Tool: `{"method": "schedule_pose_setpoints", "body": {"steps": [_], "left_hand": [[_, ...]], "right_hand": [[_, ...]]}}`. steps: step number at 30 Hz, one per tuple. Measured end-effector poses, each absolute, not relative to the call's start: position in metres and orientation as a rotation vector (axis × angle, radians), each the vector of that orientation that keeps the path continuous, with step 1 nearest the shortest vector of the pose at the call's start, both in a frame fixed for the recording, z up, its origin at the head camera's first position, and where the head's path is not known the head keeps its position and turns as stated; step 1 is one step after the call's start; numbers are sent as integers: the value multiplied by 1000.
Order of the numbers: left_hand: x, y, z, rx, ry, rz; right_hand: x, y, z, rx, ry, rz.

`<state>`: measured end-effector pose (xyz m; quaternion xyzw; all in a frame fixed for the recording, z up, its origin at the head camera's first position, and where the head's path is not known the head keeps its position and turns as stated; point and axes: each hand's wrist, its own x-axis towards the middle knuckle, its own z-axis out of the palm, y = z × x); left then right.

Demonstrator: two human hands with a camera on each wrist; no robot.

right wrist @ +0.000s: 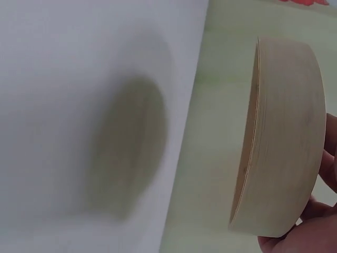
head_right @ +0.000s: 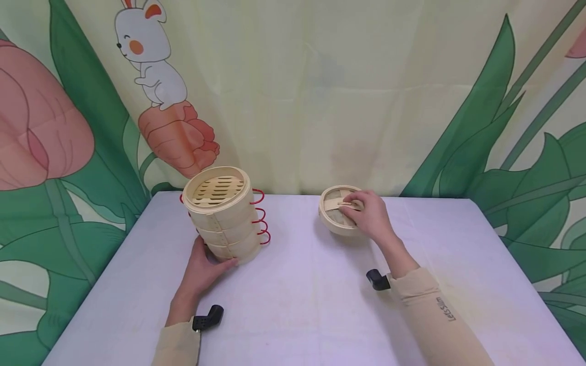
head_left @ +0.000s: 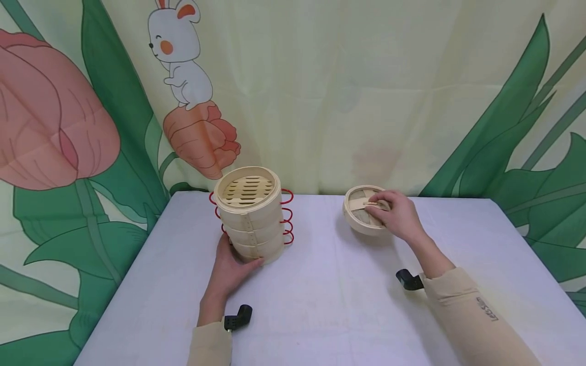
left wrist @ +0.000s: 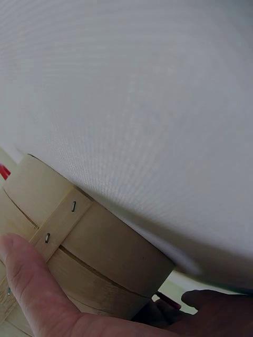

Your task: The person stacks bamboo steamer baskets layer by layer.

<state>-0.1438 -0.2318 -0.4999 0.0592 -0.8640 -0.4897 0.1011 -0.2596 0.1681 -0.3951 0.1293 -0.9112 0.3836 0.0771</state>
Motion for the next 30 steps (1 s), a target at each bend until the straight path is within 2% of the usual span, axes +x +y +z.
{"method": "schedule_pose_setpoints", "body": {"steps": [30], "left_hand": [[-145, -230, -500, 168, -2544, -1439]], "right_hand": [[-244, 124, -342, 379, -2671, 1212]]}}
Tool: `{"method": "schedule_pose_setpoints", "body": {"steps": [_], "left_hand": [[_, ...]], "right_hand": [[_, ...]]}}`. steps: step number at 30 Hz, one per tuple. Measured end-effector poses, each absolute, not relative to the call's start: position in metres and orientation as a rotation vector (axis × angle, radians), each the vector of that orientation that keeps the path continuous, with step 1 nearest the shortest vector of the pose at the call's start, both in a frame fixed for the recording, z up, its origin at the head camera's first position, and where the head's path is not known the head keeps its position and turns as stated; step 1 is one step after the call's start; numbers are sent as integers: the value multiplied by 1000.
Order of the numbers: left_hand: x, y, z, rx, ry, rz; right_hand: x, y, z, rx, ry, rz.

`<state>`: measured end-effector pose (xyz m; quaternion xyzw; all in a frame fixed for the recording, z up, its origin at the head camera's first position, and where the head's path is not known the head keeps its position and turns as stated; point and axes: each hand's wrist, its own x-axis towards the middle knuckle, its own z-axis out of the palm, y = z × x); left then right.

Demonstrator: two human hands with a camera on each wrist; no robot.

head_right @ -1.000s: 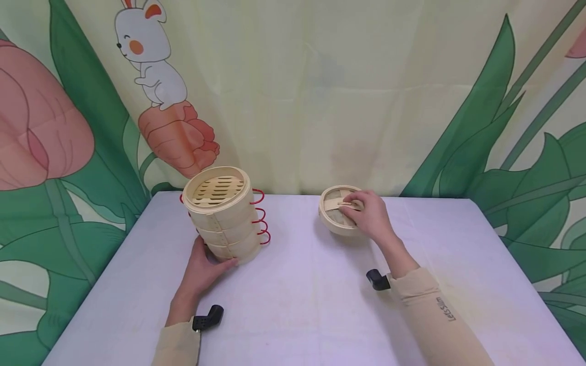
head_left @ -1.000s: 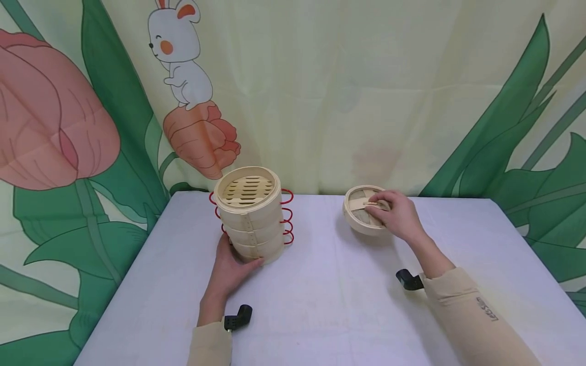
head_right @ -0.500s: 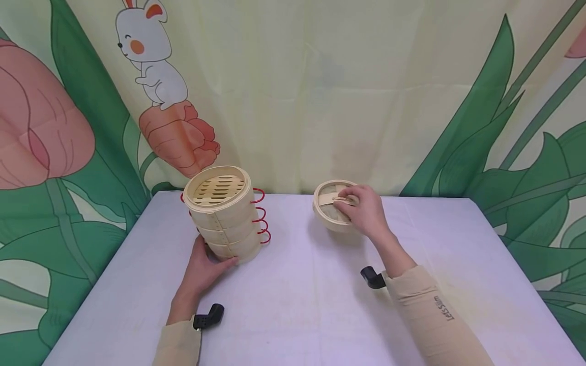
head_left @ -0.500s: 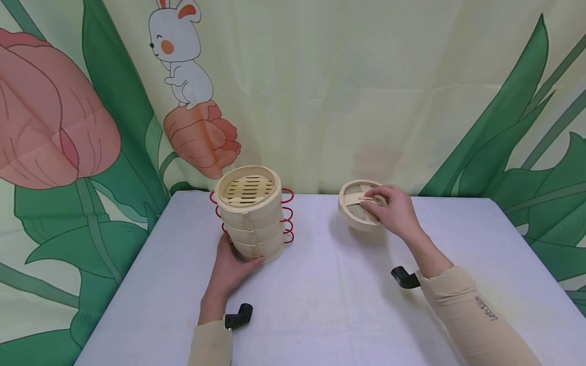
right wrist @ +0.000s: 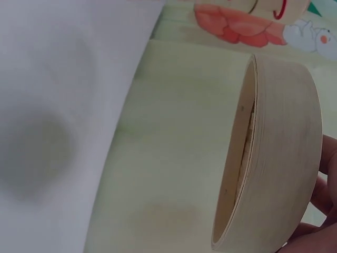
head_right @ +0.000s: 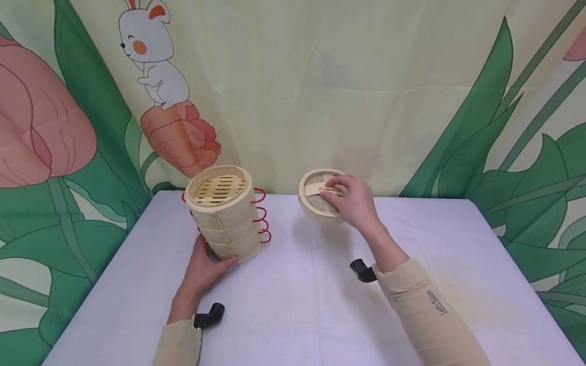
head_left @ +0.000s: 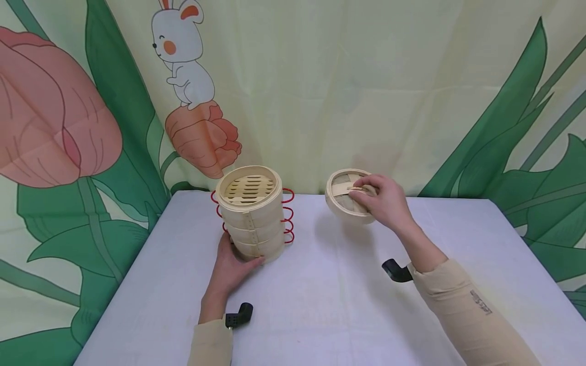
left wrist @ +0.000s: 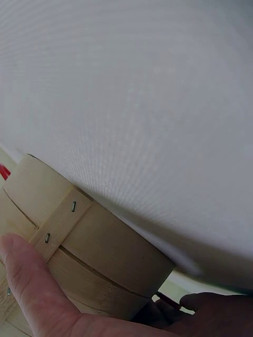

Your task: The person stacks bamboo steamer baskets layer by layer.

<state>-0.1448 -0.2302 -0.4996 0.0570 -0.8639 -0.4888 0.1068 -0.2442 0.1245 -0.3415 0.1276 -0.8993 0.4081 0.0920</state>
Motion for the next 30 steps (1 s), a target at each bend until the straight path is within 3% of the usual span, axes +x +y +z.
{"method": "schedule_pose_setpoints", "body": {"steps": [30], "left_hand": [[-143, -230, -496, 167, -2536, -1474]], "right_hand": [[-244, 50, -286, 502, -2546, 1335]]}}
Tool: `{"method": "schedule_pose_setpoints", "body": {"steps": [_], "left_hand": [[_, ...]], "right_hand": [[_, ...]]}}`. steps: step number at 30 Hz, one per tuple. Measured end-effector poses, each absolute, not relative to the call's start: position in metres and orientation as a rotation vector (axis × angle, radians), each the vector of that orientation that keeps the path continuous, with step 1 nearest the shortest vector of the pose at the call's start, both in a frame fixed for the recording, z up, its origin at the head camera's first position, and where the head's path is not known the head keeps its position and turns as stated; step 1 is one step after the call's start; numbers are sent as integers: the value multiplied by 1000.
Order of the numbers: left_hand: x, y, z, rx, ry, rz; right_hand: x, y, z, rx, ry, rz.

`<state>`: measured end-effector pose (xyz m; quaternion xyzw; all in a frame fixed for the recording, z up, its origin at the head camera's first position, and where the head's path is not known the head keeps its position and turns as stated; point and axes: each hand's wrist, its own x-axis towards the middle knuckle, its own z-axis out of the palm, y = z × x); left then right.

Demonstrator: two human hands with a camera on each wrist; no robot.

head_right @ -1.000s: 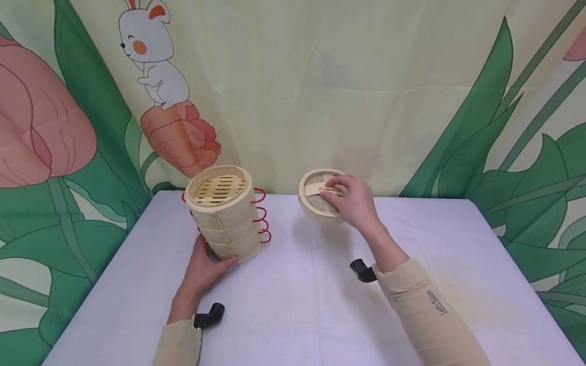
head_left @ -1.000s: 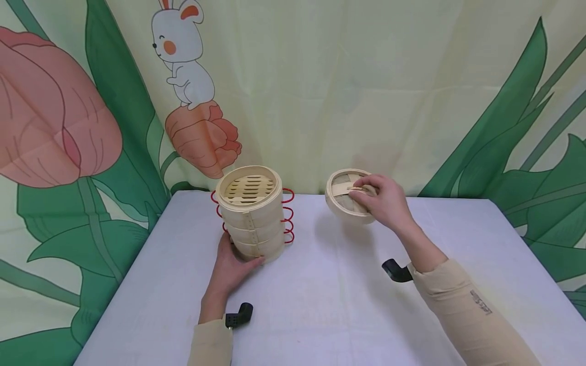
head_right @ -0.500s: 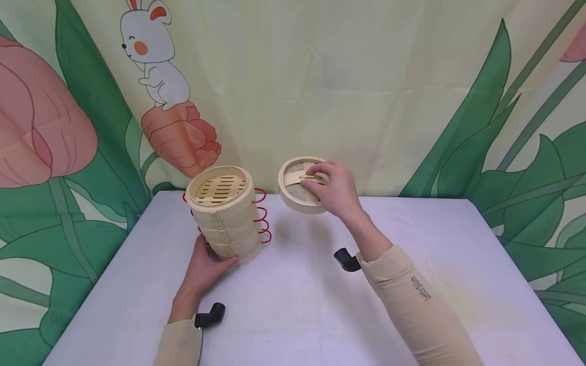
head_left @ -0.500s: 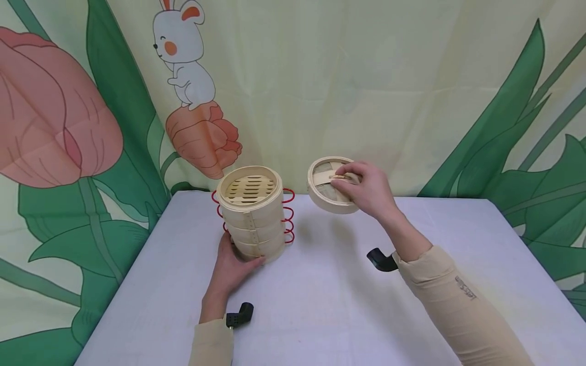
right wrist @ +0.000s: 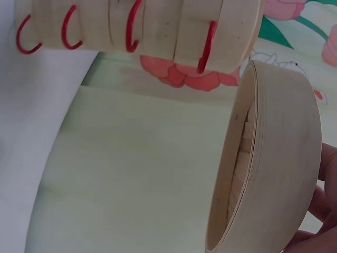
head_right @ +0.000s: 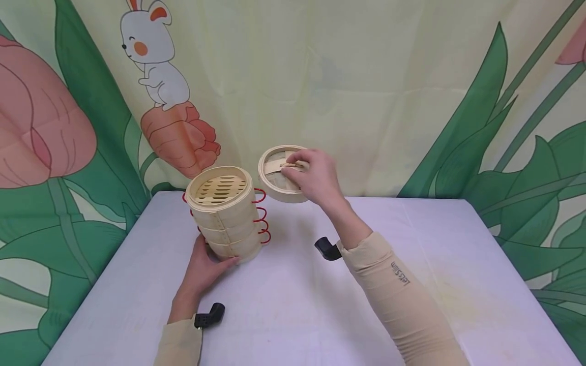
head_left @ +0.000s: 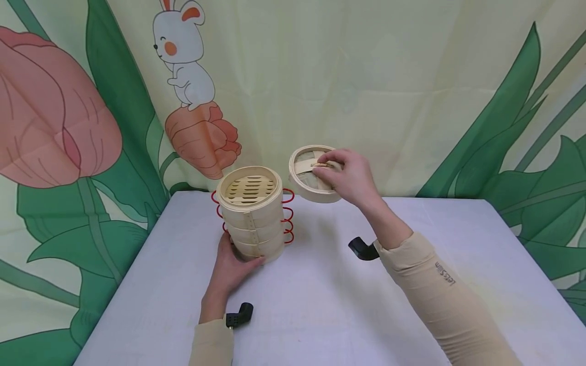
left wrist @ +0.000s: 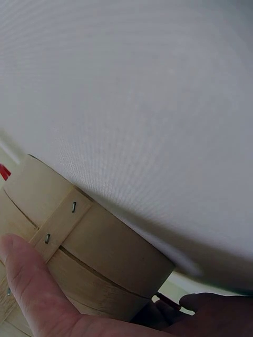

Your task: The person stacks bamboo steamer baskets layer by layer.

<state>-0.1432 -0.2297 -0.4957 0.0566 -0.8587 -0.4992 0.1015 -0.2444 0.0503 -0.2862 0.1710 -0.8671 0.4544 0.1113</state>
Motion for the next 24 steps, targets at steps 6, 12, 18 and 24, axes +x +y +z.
{"method": "schedule_pose_setpoints", "body": {"steps": [6, 12, 18, 24], "left_hand": [[-144, -229, -497, 173, -2542, -1477], [-144, -229, -497, 162, -2522, -1482], [-145, -230, -497, 161, -2535, -1467], [-145, -230, -498, 163, -2535, -1471]], "right_hand": [[-244, 38, -279, 510, -2548, 1359], [-243, 29, -270, 523, -2556, 1354], [-242, 15, -261, 572, -2543, 1394], [-239, -2, -257, 635, -2531, 1403]]}}
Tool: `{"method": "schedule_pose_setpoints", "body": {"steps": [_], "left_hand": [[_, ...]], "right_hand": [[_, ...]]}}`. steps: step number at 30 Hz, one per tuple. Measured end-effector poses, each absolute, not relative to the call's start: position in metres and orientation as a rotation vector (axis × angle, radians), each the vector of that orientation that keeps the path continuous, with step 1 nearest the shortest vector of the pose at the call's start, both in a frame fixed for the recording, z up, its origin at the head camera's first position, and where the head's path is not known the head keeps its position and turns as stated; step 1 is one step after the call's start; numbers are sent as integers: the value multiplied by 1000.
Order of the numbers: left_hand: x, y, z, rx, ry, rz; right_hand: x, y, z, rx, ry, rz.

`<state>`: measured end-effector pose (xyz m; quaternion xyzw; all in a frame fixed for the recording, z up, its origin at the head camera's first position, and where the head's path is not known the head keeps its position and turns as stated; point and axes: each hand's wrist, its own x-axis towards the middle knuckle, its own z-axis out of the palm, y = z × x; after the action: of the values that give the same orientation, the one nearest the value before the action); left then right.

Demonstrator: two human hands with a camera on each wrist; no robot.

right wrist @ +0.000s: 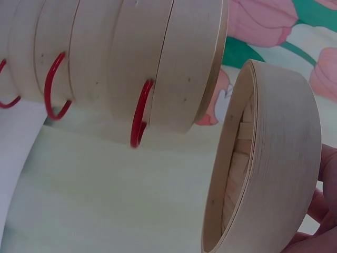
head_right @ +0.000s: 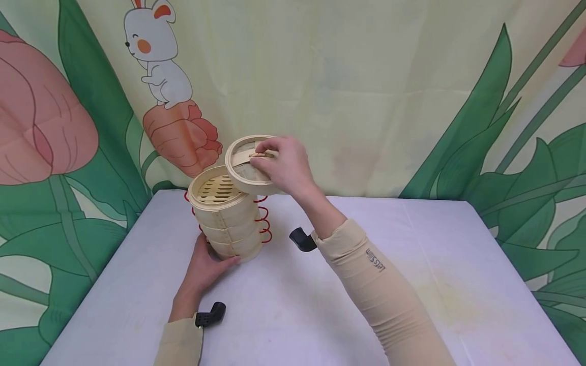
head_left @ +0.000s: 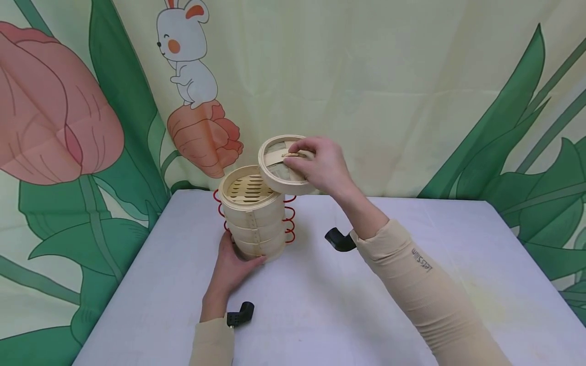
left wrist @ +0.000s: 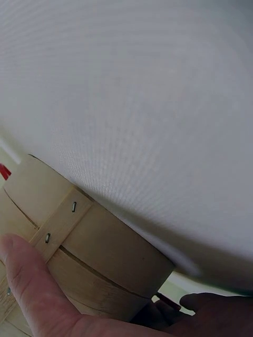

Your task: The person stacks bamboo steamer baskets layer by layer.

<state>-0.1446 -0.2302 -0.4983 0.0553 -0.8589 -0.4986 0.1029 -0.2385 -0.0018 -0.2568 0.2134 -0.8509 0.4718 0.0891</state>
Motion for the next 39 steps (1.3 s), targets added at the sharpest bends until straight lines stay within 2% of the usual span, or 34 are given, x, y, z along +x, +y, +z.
{"method": "schedule_pose_setpoints", "body": {"steps": [39], "left_hand": [[-144, -231, -500, 130, -2497, -1462]], "right_hand": [[-223, -74, -265, 754, -2629, 1325]]}}
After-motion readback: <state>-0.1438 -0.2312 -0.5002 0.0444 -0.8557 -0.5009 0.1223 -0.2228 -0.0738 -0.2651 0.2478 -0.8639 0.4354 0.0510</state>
